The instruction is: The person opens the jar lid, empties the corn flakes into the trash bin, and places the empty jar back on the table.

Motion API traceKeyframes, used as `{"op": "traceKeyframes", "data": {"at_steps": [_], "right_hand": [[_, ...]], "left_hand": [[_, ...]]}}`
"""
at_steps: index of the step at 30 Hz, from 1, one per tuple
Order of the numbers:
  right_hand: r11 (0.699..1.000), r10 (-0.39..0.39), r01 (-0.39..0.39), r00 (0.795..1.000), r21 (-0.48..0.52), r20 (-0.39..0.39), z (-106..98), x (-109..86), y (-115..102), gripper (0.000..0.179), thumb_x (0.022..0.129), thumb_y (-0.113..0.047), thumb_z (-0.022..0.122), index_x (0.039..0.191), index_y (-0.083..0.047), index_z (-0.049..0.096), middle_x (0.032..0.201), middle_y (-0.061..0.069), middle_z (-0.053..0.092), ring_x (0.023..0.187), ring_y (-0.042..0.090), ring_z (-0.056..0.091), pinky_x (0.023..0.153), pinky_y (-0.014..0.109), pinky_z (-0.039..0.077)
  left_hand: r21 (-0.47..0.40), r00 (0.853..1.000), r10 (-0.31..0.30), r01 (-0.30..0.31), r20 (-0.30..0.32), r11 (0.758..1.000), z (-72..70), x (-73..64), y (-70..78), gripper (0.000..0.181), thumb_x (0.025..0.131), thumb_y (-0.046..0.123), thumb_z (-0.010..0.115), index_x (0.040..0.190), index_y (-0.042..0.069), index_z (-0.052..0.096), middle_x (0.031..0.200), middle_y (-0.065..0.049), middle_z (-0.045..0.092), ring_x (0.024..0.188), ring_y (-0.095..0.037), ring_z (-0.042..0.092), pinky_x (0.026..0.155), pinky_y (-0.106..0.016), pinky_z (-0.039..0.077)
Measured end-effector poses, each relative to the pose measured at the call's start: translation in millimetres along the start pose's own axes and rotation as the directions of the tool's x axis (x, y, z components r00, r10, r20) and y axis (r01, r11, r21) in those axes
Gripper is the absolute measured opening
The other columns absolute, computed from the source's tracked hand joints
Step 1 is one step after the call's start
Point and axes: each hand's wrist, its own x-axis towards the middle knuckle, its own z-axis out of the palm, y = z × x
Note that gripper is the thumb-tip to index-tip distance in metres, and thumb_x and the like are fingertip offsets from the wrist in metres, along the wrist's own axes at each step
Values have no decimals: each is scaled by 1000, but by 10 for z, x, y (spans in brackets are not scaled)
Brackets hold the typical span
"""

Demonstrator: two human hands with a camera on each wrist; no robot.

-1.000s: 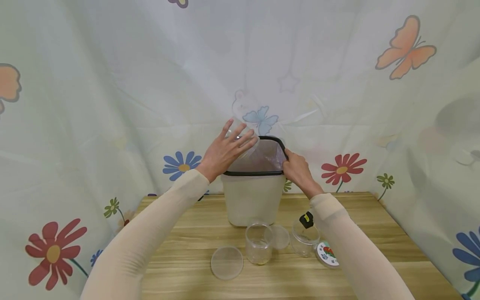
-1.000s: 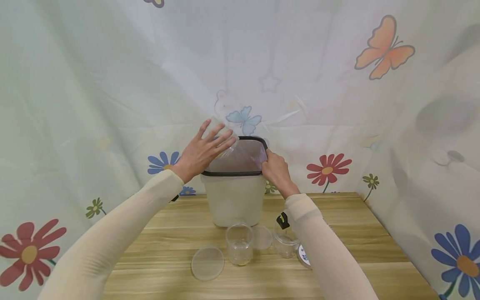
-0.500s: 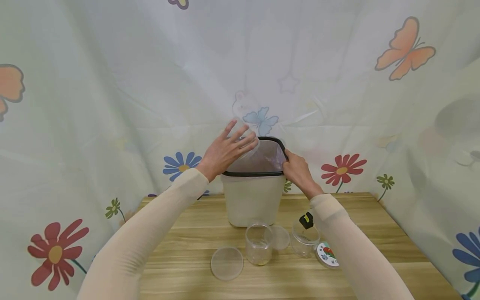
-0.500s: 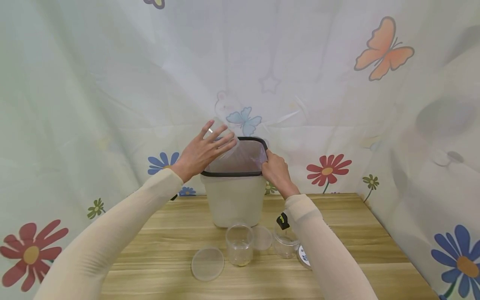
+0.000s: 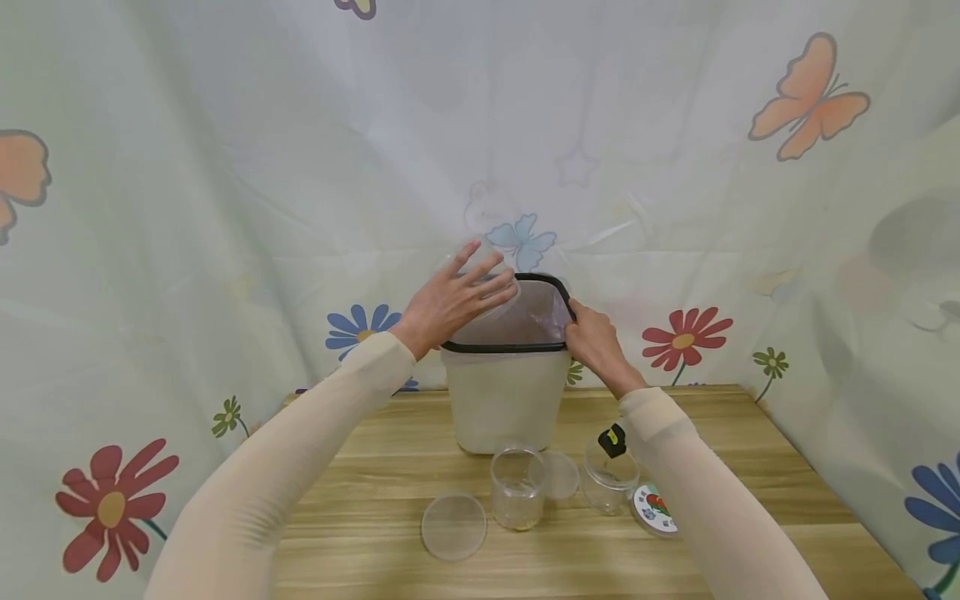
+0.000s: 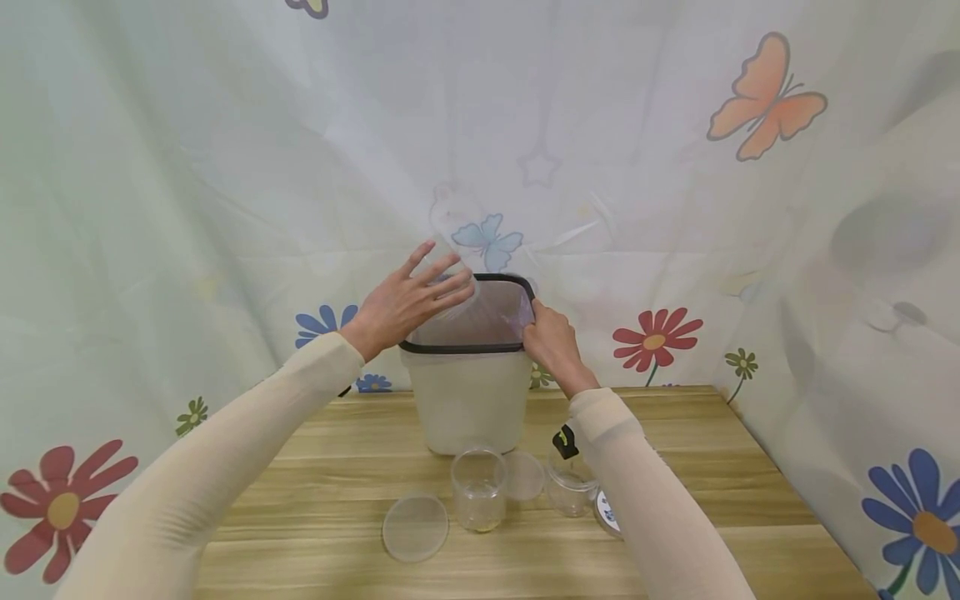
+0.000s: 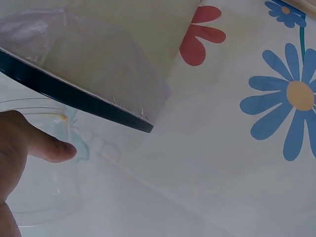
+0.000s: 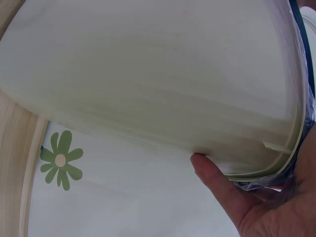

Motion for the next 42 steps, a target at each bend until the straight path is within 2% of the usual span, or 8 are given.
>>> {"op": "traceKeyframes", "data": {"at_steps": [3, 6, 13, 18, 24, 28, 36, 42], "right_hand": [[1000, -2, 2, 1000, 0, 1, 9, 1, 5, 62, 93, -12, 31, 153, -2, 28, 150, 26, 41, 127, 42, 50, 105, 54, 42], [1000, -4, 4, 1000, 0, 0, 10, -4, 2, 62, 92, -13, 31, 153, -2, 28, 150, 26, 41, 126, 41, 50, 105, 54, 41], [1000, -7, 7, 1000, 1, -5, -2, -5, -7, 62, 92, -13, 32, 153, -2, 29, 150, 26, 41, 128, 42, 49, 106, 55, 41], [1000, -2, 2, 1000, 2, -6, 1, -6, -3, 61, 93, -13, 32, 153, -3, 30, 150, 25, 42, 128, 42, 50, 106, 55, 41], [1000, -4, 4, 1000, 1, -4, 4, -7, -4, 61, 93, -13, 32, 153, -3, 29, 151, 25, 41, 130, 43, 48, 107, 55, 40], [1000, -3, 3, 1000, 7, 2, 3, -11, -3, 61, 93, -13, 32, 154, -3, 28, 152, 25, 40, 129, 43, 48, 106, 54, 41], [1000, 7, -7, 1000, -1, -6, -8, -20, -6, 62, 92, -13, 33, 154, -3, 29, 151, 24, 41, 124, 41, 52, 104, 54, 42], [1000, -2, 2, 1000, 5, -5, 0, -18, -1, 61, 93, -13, 32, 153, -3, 29, 152, 25, 39, 129, 42, 49, 106, 54, 41]], "left_hand": [[17, 999, 35, -35, 9, 999, -5, 0, -6, 133, 65, 53, 86, 158, 29, -6, 167, 0, 2, 154, -30, 0, 121, -62, -4], [28, 998, 59, -59, 9, 998, -15, 5, -11, 131, 67, 51, 86, 158, 30, -6, 167, 2, 2, 155, -29, -1, 121, -62, -5], [42, 997, 83, -83, 9, 996, -33, 14, -31, 128, 70, 47, 85, 158, 31, -7, 167, 3, 2, 155, -29, -3, 120, -62, -6], [60, 994, 107, -109, 27, 992, -37, 23, -37, 127, 72, 45, 84, 157, 33, -9, 167, 4, -2, 155, -28, -5, 120, -62, -7], [76, 990, 137, -139, 27, 987, -56, 41, -33, 121, 75, 41, 83, 157, 35, -5, 167, 5, -2, 155, -27, -3, 120, -62, -7], [86, 989, 145, -148, 37, 985, -66, 48, -31, 121, 76, 42, 82, 157, 34, -8, 167, 5, -3, 155, -27, -3, 120, -62, -7], [85, 988, 151, -153, 31, 985, -97, 67, -96, 117, 79, 39, 80, 157, 35, -7, 167, 5, -3, 155, -26, -4, 121, -61, -6], [87, 996, 83, -84, 11, 993, -141, 62, -239, 119, 78, 32, 82, 158, 34, -6, 167, 5, -3, 155, -26, -3, 121, -62, -5]]}}
